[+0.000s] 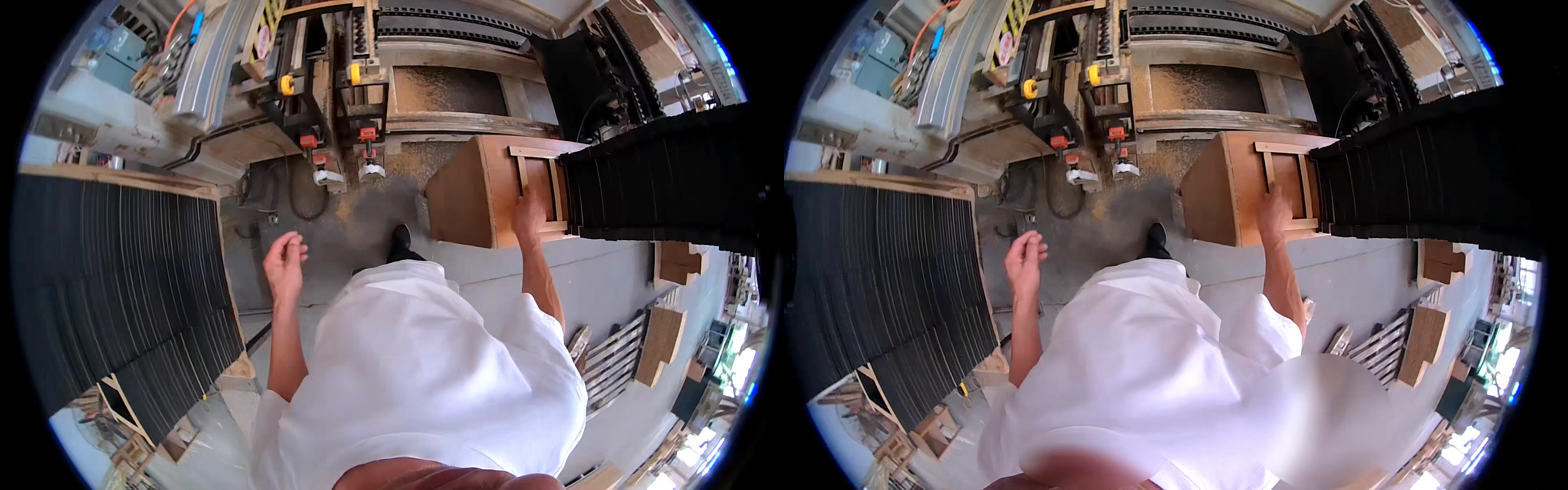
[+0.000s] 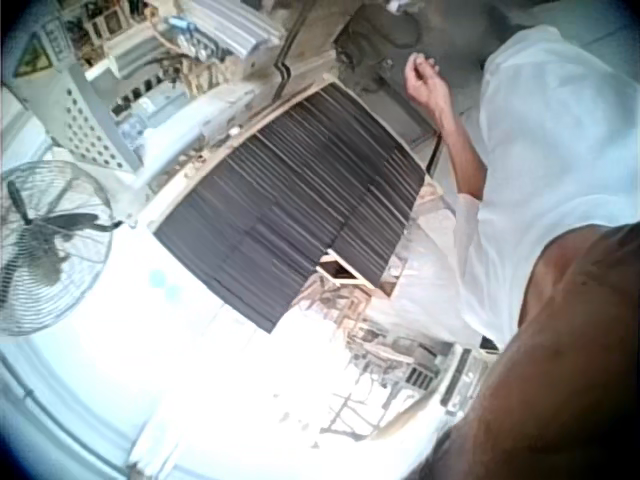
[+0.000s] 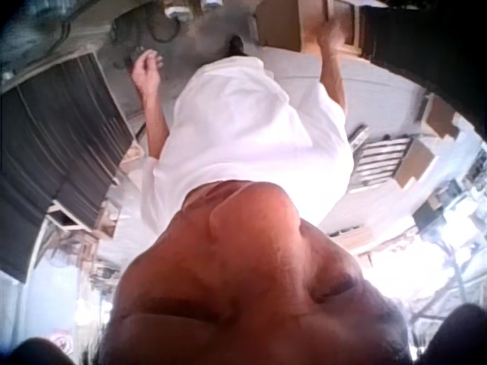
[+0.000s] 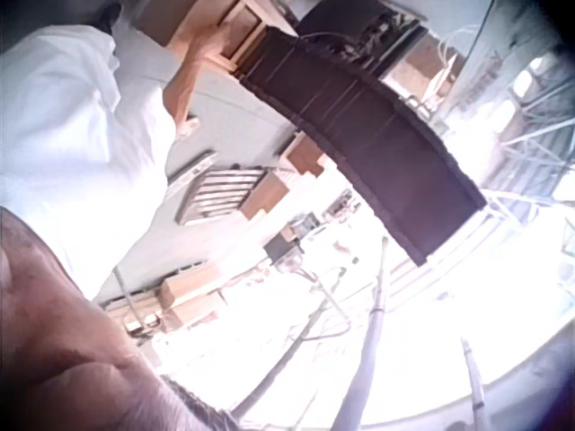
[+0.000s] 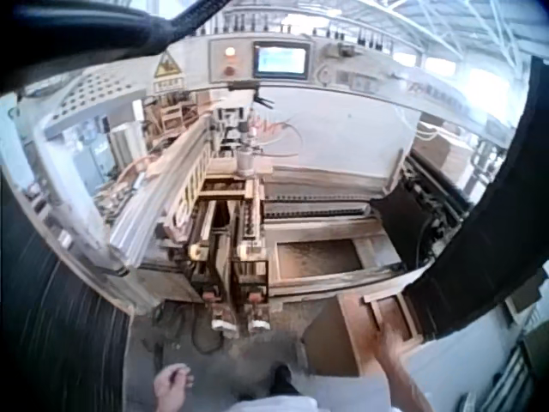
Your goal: The person repeatedly picks up small wooden frames from a machine, places them on a stack, and then retrieves them to repeat the process. The task involves continuous handling of the frames without visible assembly or finishing.
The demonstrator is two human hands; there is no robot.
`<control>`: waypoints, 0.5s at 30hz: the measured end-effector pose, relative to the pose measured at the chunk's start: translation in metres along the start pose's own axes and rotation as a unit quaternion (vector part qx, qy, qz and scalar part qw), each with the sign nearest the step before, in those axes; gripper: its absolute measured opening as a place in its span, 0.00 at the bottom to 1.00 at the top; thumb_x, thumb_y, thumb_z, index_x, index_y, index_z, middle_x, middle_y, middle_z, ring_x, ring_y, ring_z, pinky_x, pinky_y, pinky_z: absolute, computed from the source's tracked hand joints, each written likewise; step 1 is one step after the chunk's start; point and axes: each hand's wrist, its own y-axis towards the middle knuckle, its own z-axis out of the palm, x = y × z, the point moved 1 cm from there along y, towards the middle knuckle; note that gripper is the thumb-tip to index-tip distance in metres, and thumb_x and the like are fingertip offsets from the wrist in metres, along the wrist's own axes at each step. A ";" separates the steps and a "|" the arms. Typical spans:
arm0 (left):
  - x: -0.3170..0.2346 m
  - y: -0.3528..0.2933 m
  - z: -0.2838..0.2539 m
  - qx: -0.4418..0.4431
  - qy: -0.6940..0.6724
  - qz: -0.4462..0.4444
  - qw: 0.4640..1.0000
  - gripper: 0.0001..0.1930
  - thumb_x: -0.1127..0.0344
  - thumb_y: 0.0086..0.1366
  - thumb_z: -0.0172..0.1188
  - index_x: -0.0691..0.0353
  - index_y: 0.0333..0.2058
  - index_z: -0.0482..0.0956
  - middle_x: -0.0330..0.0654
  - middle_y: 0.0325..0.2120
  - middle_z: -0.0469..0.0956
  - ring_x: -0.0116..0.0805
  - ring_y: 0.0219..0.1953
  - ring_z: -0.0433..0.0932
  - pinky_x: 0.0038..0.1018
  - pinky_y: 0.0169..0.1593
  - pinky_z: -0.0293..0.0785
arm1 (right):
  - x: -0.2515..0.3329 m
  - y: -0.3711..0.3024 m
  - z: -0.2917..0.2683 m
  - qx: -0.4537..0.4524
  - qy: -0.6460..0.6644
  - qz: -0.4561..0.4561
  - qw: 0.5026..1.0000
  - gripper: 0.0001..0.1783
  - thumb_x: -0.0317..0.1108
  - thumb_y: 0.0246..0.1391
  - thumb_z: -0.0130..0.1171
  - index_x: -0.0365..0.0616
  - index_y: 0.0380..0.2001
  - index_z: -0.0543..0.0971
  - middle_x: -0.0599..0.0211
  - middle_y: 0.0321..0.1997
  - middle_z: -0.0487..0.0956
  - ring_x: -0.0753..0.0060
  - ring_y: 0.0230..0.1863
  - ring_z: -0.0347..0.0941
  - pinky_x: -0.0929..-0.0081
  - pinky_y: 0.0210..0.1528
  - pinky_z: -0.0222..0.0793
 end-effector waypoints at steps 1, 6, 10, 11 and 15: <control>-0.003 0.007 0.012 0.020 0.002 -0.003 1.000 0.11 0.67 0.68 0.56 0.65 0.47 0.78 0.39 0.37 0.81 0.25 0.34 0.78 0.21 0.38 0.77 | 0.003 0.001 -0.004 -0.004 0.023 0.022 0.999 0.21 0.38 0.58 0.55 0.43 0.53 0.73 0.49 0.44 0.80 0.48 0.47 0.76 0.53 0.49 0.71; -0.023 0.043 0.068 0.072 -0.005 0.010 0.997 0.12 0.66 0.68 0.57 0.65 0.46 0.78 0.40 0.36 0.81 0.25 0.34 0.79 0.22 0.37 0.77 | 0.028 0.040 -0.046 -0.128 0.269 -0.050 0.953 0.18 0.29 0.58 0.57 0.42 0.52 0.74 0.55 0.43 0.80 0.62 0.42 0.78 0.67 0.43 0.72; -0.034 0.065 0.109 0.086 0.017 0.022 0.996 0.12 0.67 0.69 0.55 0.65 0.48 0.77 0.41 0.38 0.81 0.27 0.35 0.80 0.22 0.37 0.78 | 0.074 0.075 -0.097 -0.059 0.530 -0.010 0.846 0.19 0.28 0.57 0.60 0.37 0.52 0.74 0.64 0.42 0.80 0.79 0.39 0.72 0.80 0.40 0.69; -0.037 0.069 0.118 0.082 0.018 0.027 0.996 0.12 0.67 0.69 0.55 0.65 0.47 0.78 0.40 0.37 0.81 0.26 0.34 0.80 0.22 0.37 0.78 | 0.082 0.081 -0.107 -0.048 0.549 -0.029 0.834 0.20 0.28 0.57 0.61 0.37 0.52 0.74 0.64 0.42 0.80 0.79 0.39 0.72 0.80 0.40 0.69; -0.056 0.092 0.141 0.072 0.016 0.043 0.996 0.11 0.68 0.67 0.57 0.66 0.45 0.78 0.39 0.34 0.80 0.24 0.32 0.79 0.21 0.35 0.77 | 0.105 0.102 -0.121 -0.016 0.578 -0.105 0.809 0.22 0.30 0.56 0.63 0.36 0.53 0.74 0.67 0.41 0.79 0.80 0.40 0.72 0.81 0.43 0.68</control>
